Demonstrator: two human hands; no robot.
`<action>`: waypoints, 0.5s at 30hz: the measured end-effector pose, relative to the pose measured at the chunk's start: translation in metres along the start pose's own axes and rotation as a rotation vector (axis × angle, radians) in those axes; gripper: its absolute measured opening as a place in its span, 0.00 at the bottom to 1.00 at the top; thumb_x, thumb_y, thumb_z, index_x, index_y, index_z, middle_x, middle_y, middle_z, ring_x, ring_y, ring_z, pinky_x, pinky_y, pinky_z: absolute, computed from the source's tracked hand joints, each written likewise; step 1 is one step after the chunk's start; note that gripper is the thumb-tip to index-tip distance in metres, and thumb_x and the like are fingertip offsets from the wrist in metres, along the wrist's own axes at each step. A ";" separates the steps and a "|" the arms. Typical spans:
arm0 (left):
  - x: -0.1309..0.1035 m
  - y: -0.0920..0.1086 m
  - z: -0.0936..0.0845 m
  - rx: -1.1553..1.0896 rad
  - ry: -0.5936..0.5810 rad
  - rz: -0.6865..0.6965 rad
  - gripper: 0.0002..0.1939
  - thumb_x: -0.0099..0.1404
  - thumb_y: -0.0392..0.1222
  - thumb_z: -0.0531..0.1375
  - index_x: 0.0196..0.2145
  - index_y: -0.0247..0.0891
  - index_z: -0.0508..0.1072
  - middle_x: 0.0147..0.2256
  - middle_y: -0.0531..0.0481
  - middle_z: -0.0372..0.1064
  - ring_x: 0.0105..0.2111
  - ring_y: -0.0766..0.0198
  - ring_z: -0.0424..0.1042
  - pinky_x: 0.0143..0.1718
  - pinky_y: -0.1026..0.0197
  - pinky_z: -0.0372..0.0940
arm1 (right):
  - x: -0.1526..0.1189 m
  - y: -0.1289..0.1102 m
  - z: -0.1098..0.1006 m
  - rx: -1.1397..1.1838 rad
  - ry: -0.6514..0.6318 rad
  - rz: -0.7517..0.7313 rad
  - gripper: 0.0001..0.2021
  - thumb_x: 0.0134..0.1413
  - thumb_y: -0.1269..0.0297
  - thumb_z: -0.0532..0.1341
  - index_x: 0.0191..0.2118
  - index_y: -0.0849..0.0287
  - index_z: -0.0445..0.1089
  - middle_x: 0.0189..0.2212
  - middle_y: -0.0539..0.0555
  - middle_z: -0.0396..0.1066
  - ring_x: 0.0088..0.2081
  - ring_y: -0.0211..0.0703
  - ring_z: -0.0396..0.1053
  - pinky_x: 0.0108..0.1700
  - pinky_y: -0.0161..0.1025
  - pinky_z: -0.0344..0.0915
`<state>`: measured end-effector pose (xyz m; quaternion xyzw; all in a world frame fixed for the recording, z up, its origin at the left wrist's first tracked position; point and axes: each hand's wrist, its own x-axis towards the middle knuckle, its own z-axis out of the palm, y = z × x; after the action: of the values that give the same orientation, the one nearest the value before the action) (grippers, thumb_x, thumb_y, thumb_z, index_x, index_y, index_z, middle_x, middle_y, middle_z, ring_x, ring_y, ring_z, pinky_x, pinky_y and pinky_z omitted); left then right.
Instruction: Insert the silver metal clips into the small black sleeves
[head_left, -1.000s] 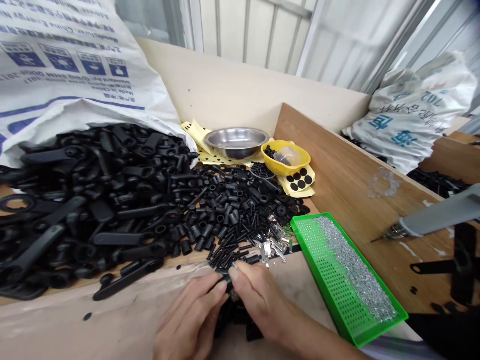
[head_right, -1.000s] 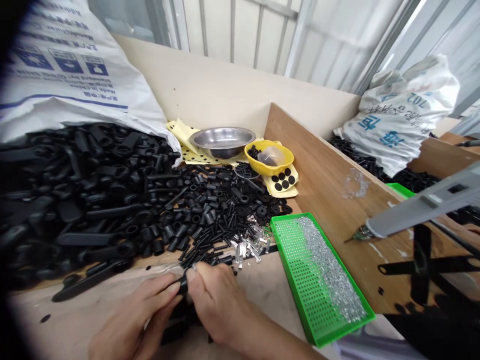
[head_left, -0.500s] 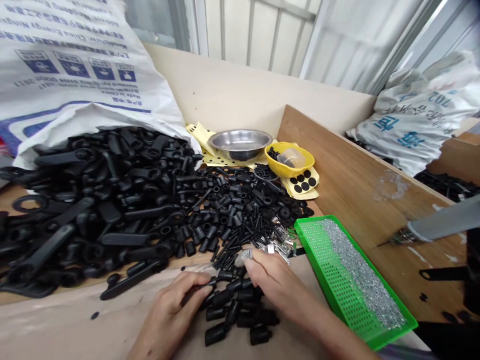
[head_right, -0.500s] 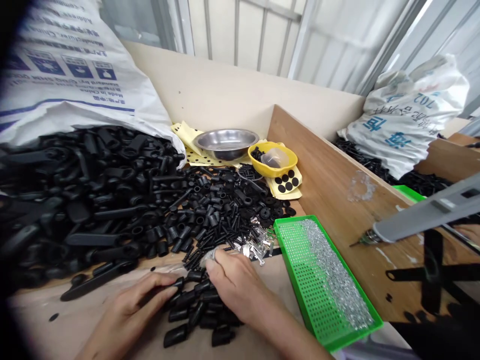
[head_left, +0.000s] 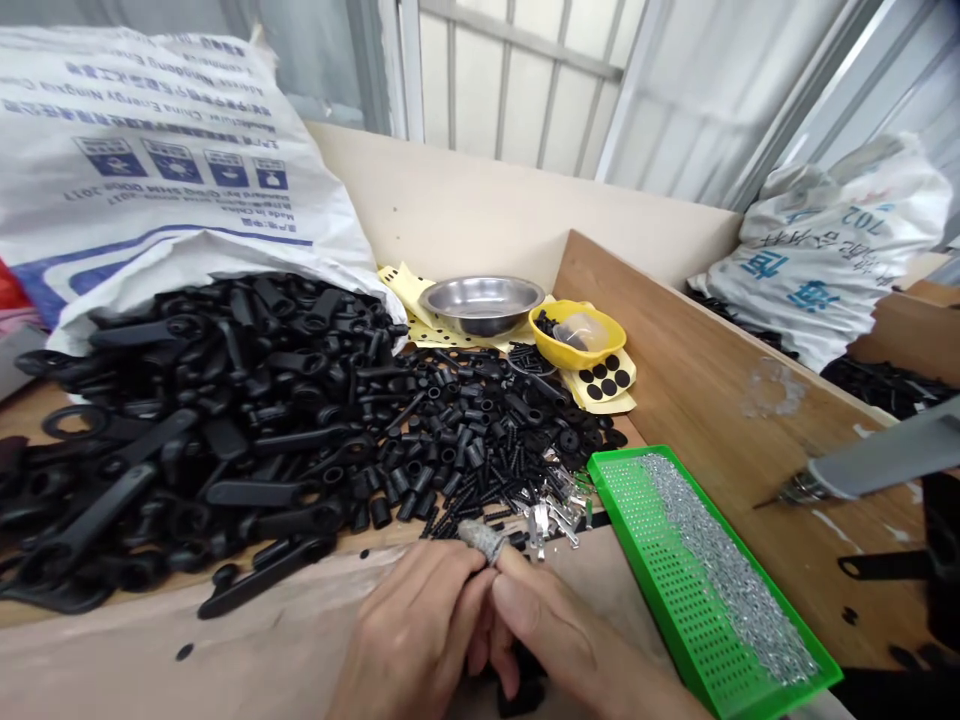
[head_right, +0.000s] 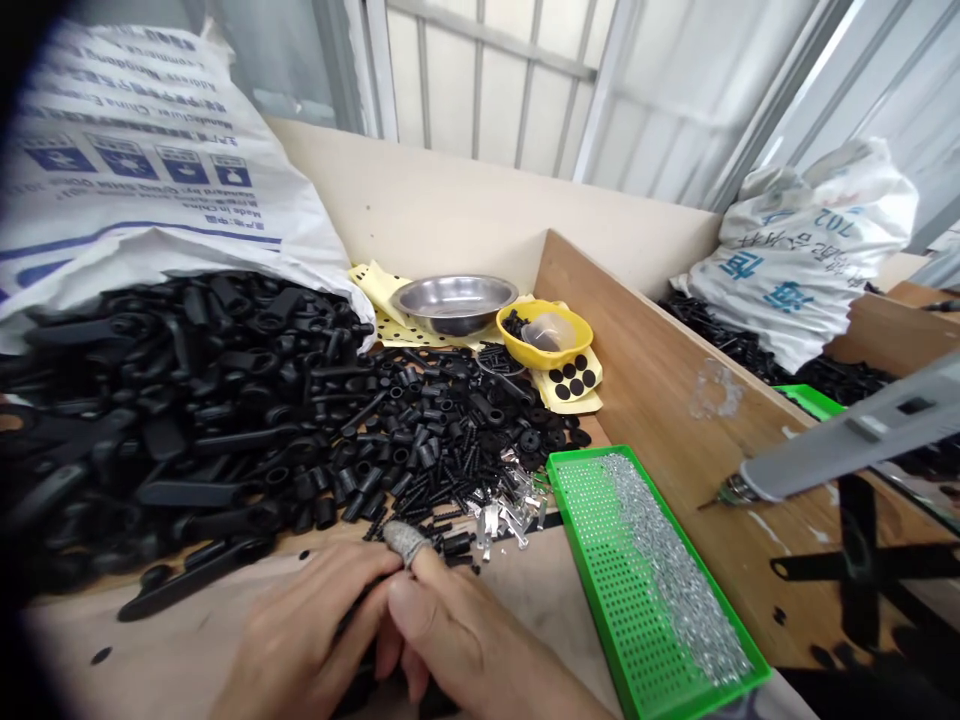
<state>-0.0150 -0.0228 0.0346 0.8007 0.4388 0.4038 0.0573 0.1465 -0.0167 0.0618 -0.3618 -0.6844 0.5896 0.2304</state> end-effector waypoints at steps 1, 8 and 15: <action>0.000 0.000 0.002 0.000 -0.001 -0.004 0.07 0.66 0.36 0.50 0.36 0.41 0.67 0.29 0.51 0.72 0.28 0.64 0.72 0.31 0.63 0.66 | -0.001 0.000 0.000 -0.018 0.005 0.017 0.21 0.63 0.50 0.40 0.38 0.61 0.62 0.22 0.47 0.61 0.25 0.34 0.61 0.30 0.31 0.59; 0.000 -0.008 0.005 -0.019 0.003 -0.120 0.07 0.63 0.35 0.52 0.29 0.41 0.67 0.25 0.53 0.71 0.24 0.65 0.71 0.26 0.66 0.65 | -0.005 0.016 0.009 -0.298 0.037 -0.029 0.20 0.61 0.58 0.46 0.56 0.59 0.54 0.30 0.53 0.71 0.29 0.42 0.68 0.30 0.34 0.61; 0.004 -0.002 0.003 -0.123 -0.012 -0.258 0.07 0.63 0.38 0.53 0.27 0.41 0.67 0.19 0.58 0.66 0.17 0.69 0.66 0.18 0.69 0.62 | -0.010 0.010 -0.002 -0.278 0.348 -0.026 0.10 0.60 0.60 0.50 0.41 0.58 0.63 0.31 0.52 0.67 0.33 0.39 0.65 0.36 0.34 0.61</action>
<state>-0.0130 -0.0177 0.0338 0.7351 0.5122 0.4142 0.1602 0.1564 -0.0231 0.0535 -0.4776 -0.7135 0.4154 0.3004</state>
